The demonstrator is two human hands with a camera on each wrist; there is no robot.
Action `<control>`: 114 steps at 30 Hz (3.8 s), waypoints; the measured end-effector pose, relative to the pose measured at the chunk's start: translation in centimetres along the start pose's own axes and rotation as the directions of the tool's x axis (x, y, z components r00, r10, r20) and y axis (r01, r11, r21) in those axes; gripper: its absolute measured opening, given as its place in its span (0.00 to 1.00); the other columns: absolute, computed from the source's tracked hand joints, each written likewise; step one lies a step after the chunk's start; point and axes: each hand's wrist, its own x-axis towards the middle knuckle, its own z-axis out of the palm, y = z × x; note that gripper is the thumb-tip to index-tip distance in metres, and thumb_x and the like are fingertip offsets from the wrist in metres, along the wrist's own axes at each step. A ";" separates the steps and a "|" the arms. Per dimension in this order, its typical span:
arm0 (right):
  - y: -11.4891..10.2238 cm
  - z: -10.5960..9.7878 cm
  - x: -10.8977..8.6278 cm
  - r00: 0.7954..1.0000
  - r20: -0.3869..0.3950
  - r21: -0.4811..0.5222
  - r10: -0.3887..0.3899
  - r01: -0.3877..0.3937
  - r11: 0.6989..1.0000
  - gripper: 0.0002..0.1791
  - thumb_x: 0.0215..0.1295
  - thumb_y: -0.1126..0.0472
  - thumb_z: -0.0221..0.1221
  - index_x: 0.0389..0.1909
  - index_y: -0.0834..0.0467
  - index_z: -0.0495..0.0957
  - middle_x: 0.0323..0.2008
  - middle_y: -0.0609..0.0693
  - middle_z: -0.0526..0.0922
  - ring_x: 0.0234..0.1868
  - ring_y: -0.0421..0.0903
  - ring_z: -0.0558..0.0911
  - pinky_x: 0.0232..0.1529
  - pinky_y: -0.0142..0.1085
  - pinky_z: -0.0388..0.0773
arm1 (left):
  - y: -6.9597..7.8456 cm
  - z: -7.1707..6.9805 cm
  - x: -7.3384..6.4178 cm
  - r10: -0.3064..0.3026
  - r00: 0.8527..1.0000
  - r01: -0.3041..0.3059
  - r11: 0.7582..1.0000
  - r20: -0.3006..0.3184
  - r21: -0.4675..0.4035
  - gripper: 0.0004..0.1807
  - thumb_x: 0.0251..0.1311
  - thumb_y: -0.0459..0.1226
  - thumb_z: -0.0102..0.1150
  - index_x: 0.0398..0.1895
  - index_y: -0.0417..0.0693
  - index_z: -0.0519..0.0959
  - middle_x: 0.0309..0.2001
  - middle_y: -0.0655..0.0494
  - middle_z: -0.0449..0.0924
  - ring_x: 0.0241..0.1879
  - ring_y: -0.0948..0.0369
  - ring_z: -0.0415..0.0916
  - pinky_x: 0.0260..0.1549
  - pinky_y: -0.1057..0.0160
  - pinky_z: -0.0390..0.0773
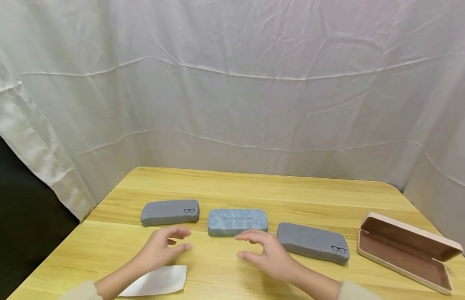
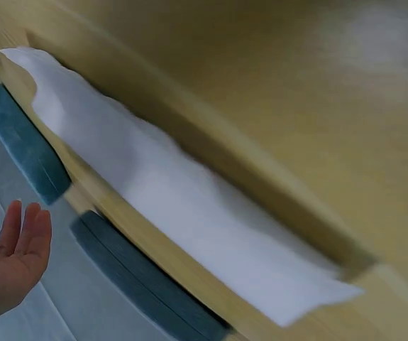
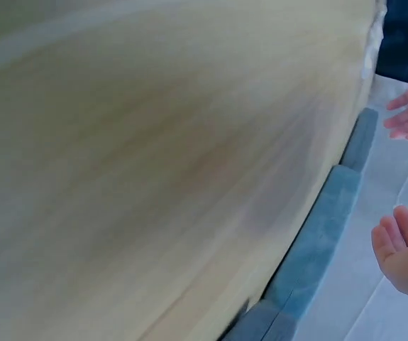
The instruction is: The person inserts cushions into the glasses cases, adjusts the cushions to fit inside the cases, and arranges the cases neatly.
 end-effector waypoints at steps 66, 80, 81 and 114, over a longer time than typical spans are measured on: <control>-5.2 12.9 7.6 0.903 0.266 -0.322 0.337 -0.247 0.914 0.09 0.48 0.68 0.66 0.20 0.57 0.74 0.19 0.42 0.71 0.24 0.37 0.67 0.29 0.24 0.66 | -8.8 -6.9 -6.1 -0.170 0.942 0.121 0.976 0.290 0.181 0.15 0.49 0.44 0.67 0.27 0.43 0.74 0.22 0.59 0.65 0.22 0.74 0.58 0.21 0.69 0.58; -4.0 10.9 7.3 0.941 0.203 0.012 0.271 -0.280 0.960 0.07 0.52 0.72 0.62 0.21 0.61 0.74 0.17 0.43 0.68 0.21 0.35 0.65 0.24 0.25 0.65 | -8.3 -6.8 -5.2 -0.108 0.967 0.091 0.993 0.230 0.082 0.12 0.55 0.40 0.62 0.28 0.40 0.73 0.21 0.62 0.68 0.20 0.75 0.59 0.19 0.71 0.61; -3.9 10.7 7.3 0.940 0.199 0.040 0.276 -0.289 0.957 0.07 0.52 0.72 0.62 0.22 0.61 0.74 0.17 0.43 0.68 0.21 0.35 0.66 0.24 0.25 0.65 | -8.2 -6.8 -5.1 -0.109 0.967 0.100 0.994 0.230 0.050 0.12 0.56 0.40 0.61 0.29 0.39 0.73 0.22 0.61 0.69 0.20 0.74 0.60 0.18 0.71 0.63; -0.3 3.4 6.2 0.939 0.003 0.335 0.345 -0.326 0.884 0.04 0.57 0.71 0.59 0.30 0.69 0.74 0.23 0.53 0.80 0.23 0.39 0.78 0.27 0.36 0.81 | -3.0 -1.0 -0.2 -0.296 0.954 0.297 0.905 0.050 -0.306 0.16 0.58 0.37 0.59 0.40 0.28 0.75 0.32 0.54 0.80 0.32 0.64 0.75 0.29 0.68 0.77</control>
